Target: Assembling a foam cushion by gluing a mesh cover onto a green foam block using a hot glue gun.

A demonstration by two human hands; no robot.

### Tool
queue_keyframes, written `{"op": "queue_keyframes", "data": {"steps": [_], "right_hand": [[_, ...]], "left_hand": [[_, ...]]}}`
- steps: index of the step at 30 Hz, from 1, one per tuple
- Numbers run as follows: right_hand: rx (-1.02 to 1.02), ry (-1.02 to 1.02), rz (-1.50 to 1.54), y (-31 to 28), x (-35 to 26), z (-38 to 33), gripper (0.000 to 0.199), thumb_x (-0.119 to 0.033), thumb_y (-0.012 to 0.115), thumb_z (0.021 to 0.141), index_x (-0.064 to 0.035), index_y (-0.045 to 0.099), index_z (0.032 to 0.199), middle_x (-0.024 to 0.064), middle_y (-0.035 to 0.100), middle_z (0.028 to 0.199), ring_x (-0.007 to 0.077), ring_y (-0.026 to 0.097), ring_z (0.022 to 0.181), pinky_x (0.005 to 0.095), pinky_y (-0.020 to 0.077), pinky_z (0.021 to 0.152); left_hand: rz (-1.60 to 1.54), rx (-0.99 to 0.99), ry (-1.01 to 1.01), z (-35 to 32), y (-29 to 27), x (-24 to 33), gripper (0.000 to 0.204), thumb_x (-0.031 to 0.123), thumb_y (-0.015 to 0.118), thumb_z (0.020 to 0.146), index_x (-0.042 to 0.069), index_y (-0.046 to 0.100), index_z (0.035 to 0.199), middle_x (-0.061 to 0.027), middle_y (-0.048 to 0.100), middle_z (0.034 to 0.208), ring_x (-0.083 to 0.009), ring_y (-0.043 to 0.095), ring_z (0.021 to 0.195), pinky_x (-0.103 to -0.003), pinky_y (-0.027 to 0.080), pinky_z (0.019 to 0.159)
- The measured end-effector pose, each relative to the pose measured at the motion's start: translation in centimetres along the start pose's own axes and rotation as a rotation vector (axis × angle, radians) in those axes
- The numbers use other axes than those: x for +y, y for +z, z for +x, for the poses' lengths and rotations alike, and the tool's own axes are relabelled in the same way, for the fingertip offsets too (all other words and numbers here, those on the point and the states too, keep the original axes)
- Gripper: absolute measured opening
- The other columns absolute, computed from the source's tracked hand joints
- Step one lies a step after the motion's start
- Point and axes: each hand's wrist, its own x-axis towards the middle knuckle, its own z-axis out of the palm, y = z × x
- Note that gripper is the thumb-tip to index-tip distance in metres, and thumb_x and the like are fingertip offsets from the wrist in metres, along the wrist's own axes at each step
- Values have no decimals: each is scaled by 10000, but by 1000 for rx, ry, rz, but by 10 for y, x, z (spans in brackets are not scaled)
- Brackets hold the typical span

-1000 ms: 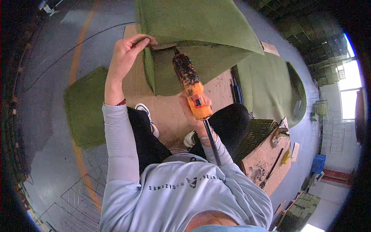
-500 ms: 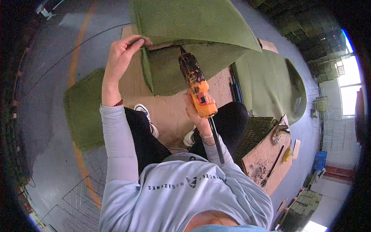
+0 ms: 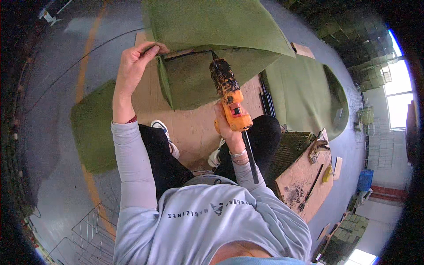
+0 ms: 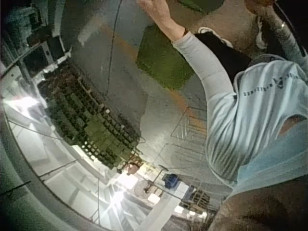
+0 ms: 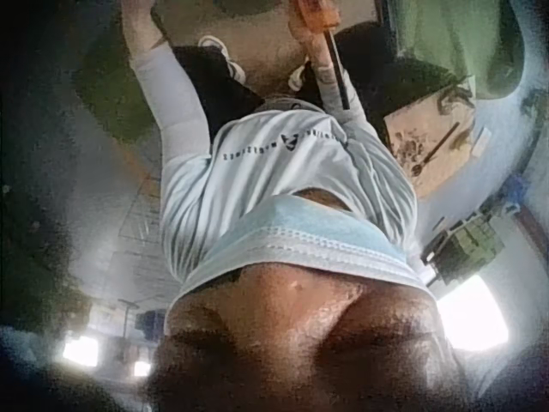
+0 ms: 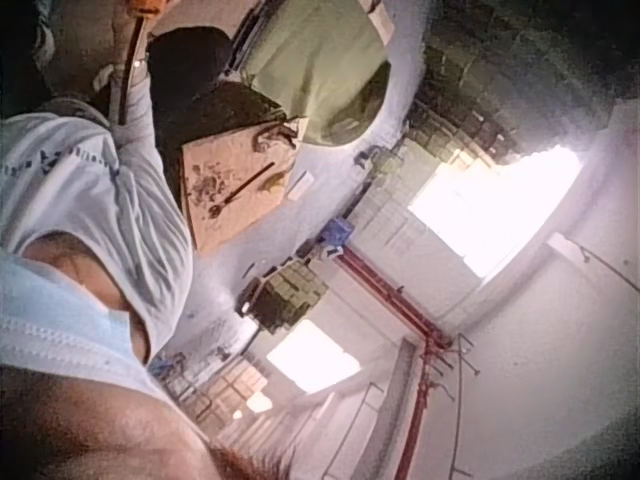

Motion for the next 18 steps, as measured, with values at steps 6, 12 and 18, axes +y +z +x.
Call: {"op": "queue_keyframes", "data": {"steps": [6,12,18], "right_hand": [[43,31,-13,-2,1,2,126,-189,670,781,-81,610,797,30,598,672,163,581,591,298,450,534],[50,62,-77,-2,10,-1,138,-191,661,801,-65,605,802,18,594,668,143,569,594,285,445,531],[65,77,-59,-4,22,-3,134,-162,660,807,-42,610,839,19,604,728,113,569,641,265,454,578]], "left_hand": [[70,-1,16,1,-1,-3,193,126,530,882,-5,666,922,-25,664,865,-92,595,832,-226,448,786],[15,14,-1,0,0,1,193,127,531,880,-6,666,920,-35,669,869,-86,596,824,-218,445,770],[57,6,-7,1,-1,1,202,130,528,881,-15,662,922,-43,669,869,-94,599,826,-230,444,779]]}}
